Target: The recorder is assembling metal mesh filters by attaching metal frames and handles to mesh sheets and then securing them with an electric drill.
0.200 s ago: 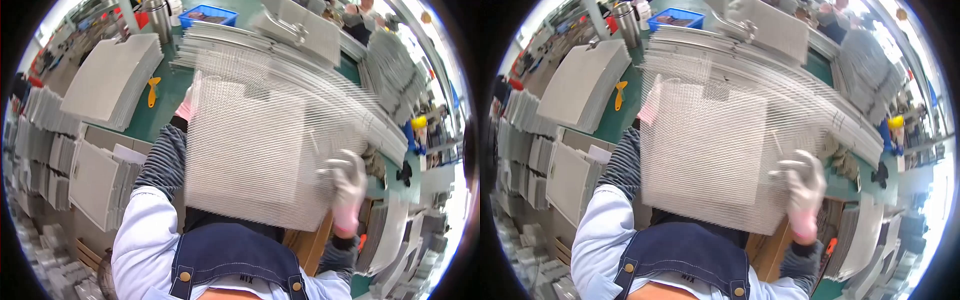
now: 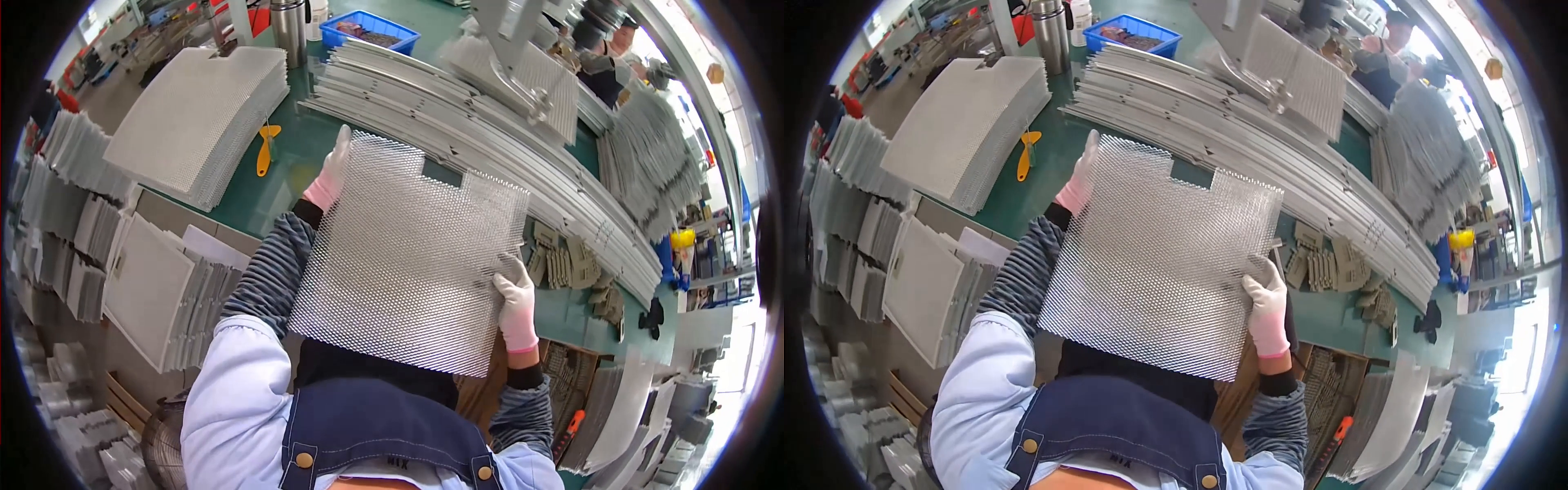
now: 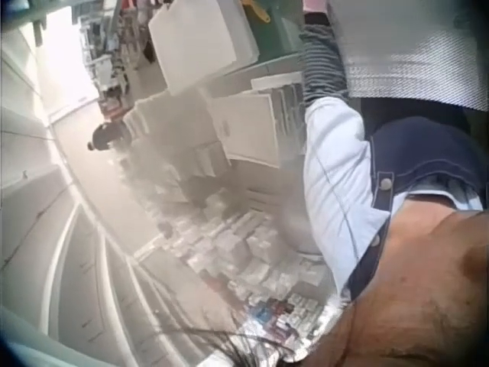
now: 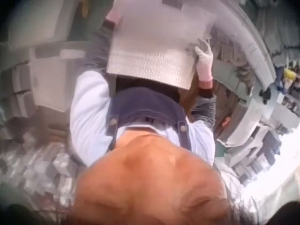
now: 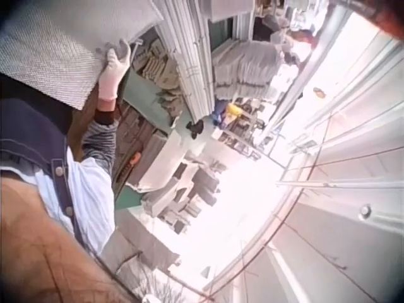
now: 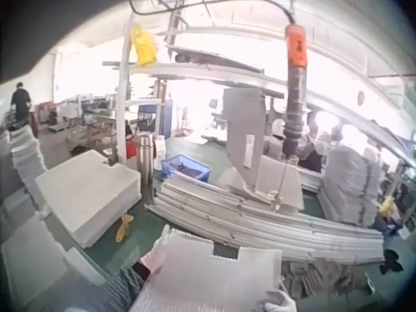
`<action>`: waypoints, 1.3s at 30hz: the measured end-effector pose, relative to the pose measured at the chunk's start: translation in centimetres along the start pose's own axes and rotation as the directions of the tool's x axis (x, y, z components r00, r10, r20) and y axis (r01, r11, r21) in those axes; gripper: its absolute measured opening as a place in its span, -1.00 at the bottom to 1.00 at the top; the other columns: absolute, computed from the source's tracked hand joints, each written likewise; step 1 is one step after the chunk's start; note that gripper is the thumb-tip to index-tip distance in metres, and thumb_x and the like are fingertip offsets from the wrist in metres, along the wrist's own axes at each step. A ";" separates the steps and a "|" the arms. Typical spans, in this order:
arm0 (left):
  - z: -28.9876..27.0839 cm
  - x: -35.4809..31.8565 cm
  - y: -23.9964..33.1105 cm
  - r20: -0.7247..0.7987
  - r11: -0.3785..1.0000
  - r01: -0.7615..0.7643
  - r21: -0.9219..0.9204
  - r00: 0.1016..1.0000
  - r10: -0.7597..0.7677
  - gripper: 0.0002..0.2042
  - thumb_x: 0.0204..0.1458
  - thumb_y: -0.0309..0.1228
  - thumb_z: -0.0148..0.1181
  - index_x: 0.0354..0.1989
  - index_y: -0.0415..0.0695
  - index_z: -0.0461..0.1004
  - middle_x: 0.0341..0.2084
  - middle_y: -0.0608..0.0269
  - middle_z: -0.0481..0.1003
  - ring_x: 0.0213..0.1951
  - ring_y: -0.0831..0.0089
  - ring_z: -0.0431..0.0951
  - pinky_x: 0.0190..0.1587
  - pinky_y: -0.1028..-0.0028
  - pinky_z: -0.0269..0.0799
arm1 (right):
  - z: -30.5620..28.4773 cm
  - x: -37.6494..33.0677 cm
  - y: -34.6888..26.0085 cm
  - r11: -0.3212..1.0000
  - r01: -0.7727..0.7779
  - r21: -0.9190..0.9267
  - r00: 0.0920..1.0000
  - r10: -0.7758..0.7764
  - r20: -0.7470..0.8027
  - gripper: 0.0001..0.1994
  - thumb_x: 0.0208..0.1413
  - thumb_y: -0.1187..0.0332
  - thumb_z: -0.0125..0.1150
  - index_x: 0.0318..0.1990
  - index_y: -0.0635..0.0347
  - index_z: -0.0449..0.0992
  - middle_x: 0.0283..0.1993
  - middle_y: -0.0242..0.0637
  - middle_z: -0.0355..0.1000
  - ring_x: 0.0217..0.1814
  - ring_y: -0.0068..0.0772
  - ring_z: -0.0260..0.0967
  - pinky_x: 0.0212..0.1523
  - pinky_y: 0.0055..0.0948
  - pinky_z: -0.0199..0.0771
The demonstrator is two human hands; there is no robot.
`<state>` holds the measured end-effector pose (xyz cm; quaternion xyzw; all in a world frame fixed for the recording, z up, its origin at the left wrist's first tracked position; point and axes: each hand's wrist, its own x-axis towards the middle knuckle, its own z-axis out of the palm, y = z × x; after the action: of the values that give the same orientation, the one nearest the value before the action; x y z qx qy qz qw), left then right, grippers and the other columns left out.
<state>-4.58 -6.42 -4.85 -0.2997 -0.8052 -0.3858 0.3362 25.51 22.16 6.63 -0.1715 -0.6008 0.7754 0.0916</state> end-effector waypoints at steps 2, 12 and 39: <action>1.3 3.1 6.3 0.251 0.699 0.526 -0.485 0.849 -0.465 -0.50 0.33 -0.04 -0.22 -0.08 -0.30 0.45 -0.25 0.21 0.52 -0.20 0.38 0.45 0.04 0.40 0.38 | -2.1 0.0 0.0 0.999 -0.021 -0.027 0.997 0.019 -0.076 -0.58 0.15 0.61 0.02 0.19 0.35 0.31 0.03 -0.22 0.47 -0.08 -0.51 0.44 -0.06 -0.56 0.45; 0.8 3.0 4.2 0.748 -0.155 0.738 -0.657 0.613 -0.253 -0.65 0.24 -0.37 -0.03 0.12 -0.31 0.38 -0.06 0.14 0.51 0.00 0.37 0.49 0.13 0.44 0.36 | -3.8 2.1 1.8 0.996 -0.080 -0.029 0.996 0.079 -0.046 -0.55 0.12 0.58 0.09 0.20 0.35 0.29 -0.04 -0.28 0.48 -0.13 -0.54 0.45 -0.11 -0.56 0.48; -11.8 7.8 10.7 0.471 0.440 0.722 -0.534 0.687 -0.553 -0.69 0.10 -0.41 0.20 0.02 -0.21 0.48 -0.12 0.23 0.53 -0.10 0.53 0.51 -0.01 0.55 0.39 | -1.1 -8.9 3.7 0.881 -0.044 -0.471 0.998 0.021 -0.055 -0.77 0.07 0.52 0.16 -0.09 0.31 0.44 -0.31 -0.40 0.47 -0.27 -0.58 0.39 -0.21 -0.50 0.44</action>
<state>2.37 -8.81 11.31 -0.1148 -0.6867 -0.7148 -0.0658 34.35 19.10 4.23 -0.2174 -0.7661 0.6029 0.0486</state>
